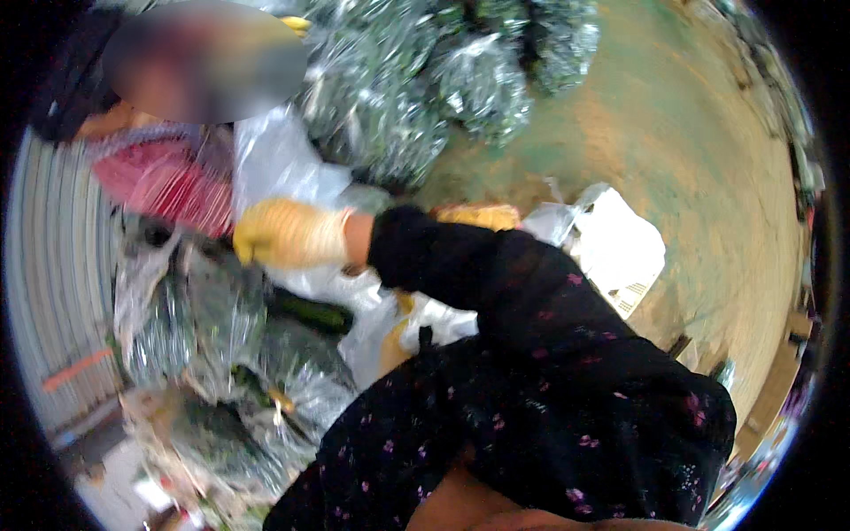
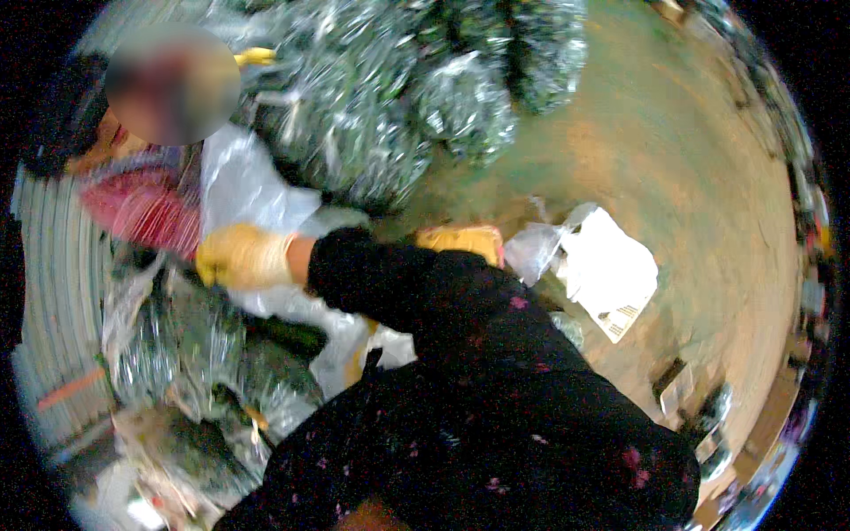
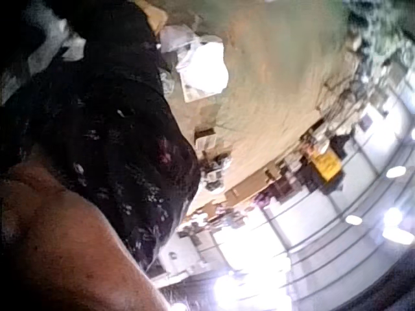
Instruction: The person sorts and packs cucumbers into plastic bags, weighing them on a scale and tying the bags shut.
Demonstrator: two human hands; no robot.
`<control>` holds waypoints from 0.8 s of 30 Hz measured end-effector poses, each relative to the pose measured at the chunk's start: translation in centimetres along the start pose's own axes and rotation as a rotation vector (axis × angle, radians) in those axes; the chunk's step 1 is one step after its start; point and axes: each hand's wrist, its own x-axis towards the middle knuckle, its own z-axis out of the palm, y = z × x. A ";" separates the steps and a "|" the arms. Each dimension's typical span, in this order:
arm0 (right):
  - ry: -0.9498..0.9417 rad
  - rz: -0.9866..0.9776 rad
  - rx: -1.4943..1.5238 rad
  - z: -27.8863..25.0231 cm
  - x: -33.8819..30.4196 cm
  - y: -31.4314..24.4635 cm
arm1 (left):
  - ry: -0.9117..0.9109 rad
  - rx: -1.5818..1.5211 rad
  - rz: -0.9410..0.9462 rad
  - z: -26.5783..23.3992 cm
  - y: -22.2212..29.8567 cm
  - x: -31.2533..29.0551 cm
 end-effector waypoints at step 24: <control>0.159 -0.087 -0.566 -14.8 -1.7 -19.9 | 0.144 -0.646 0.651 -6.0 35.0 7.1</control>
